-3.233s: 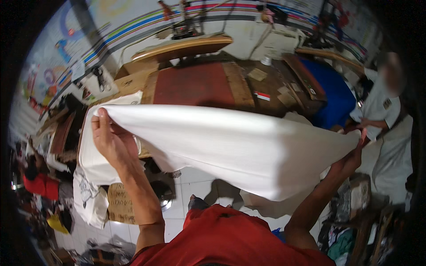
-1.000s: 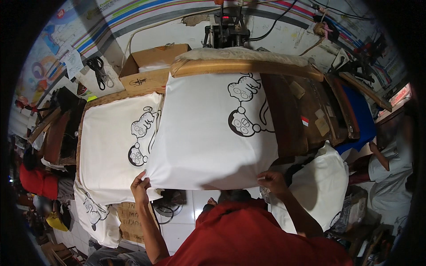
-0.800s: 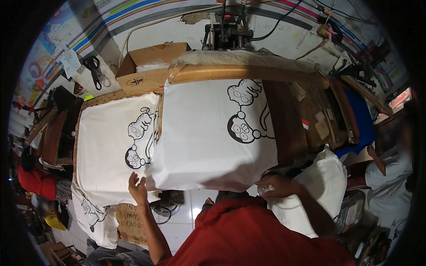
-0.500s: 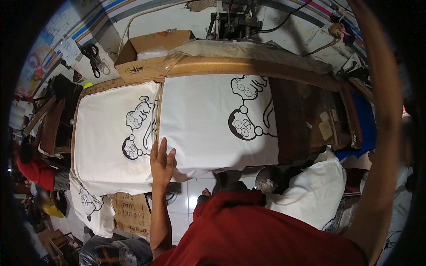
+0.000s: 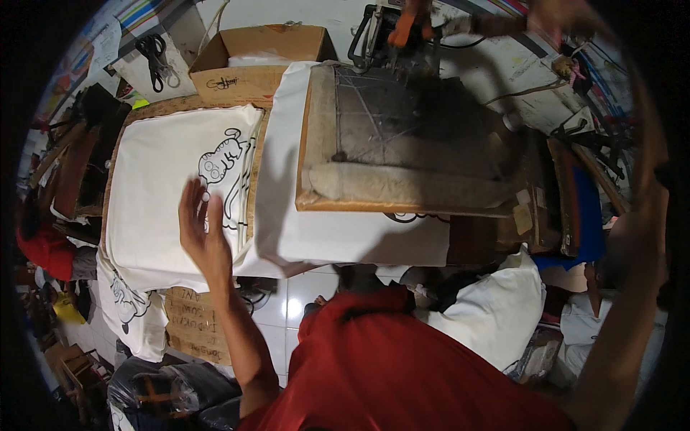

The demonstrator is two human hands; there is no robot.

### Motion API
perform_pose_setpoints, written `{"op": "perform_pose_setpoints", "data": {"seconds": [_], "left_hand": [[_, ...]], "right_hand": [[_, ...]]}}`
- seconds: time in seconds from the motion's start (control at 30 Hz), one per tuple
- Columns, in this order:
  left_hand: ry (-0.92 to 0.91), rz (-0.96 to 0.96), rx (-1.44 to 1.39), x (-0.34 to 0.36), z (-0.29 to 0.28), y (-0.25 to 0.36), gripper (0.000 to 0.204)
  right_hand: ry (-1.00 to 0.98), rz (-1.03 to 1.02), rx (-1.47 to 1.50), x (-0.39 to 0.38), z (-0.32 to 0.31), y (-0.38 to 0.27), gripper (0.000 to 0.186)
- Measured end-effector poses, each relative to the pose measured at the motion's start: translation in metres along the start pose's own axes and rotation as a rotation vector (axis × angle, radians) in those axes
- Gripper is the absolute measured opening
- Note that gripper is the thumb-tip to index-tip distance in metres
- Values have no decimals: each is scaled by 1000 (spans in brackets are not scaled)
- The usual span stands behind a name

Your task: The person repeatedly places white t-shirts onto a screen printing frame, presses a lever to print a cartoon design, and removes the printed shirts. The shirts are handled one at a time and stacked on the table.

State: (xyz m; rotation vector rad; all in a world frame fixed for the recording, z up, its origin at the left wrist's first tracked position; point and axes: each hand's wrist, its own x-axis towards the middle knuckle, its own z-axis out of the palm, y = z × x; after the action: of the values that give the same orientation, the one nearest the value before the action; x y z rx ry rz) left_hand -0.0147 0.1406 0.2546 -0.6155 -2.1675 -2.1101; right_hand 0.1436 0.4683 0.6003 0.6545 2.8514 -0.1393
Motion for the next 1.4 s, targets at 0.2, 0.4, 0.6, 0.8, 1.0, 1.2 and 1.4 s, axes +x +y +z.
{"op": "perform_pose_setpoints", "data": {"seconds": [0.2, 0.4, 0.6, 0.8, 1.0, 1.2, 1.4], "left_hand": [[-464, 435, -242, 12, 163, 111, 45], [-711, 595, 50, -27, 208, 107, 79], [-715, 546, 178, -47, 207, 81, 68], [-642, 607, 155, -67, 216, 65, 47], [-533, 611, -37, -77, 211, 62, 32], [-303, 798, -42, -72, 205, 69, 36], [-283, 798, -57, -73, 206, 62, 38]], "right_hand": [[-448, 42, 272, -7, 143, -22, 36], [-580, -10, 408, 32, 248, 3, 35], [-492, -47, 679, 40, 322, -20, 34], [-437, -236, 844, 54, 367, -96, 32], [-492, -503, 913, 52, 402, -200, 31], [-582, -710, 928, 20, 432, -290, 30], [-603, -786, 951, 3, 448, -327, 29]]}}
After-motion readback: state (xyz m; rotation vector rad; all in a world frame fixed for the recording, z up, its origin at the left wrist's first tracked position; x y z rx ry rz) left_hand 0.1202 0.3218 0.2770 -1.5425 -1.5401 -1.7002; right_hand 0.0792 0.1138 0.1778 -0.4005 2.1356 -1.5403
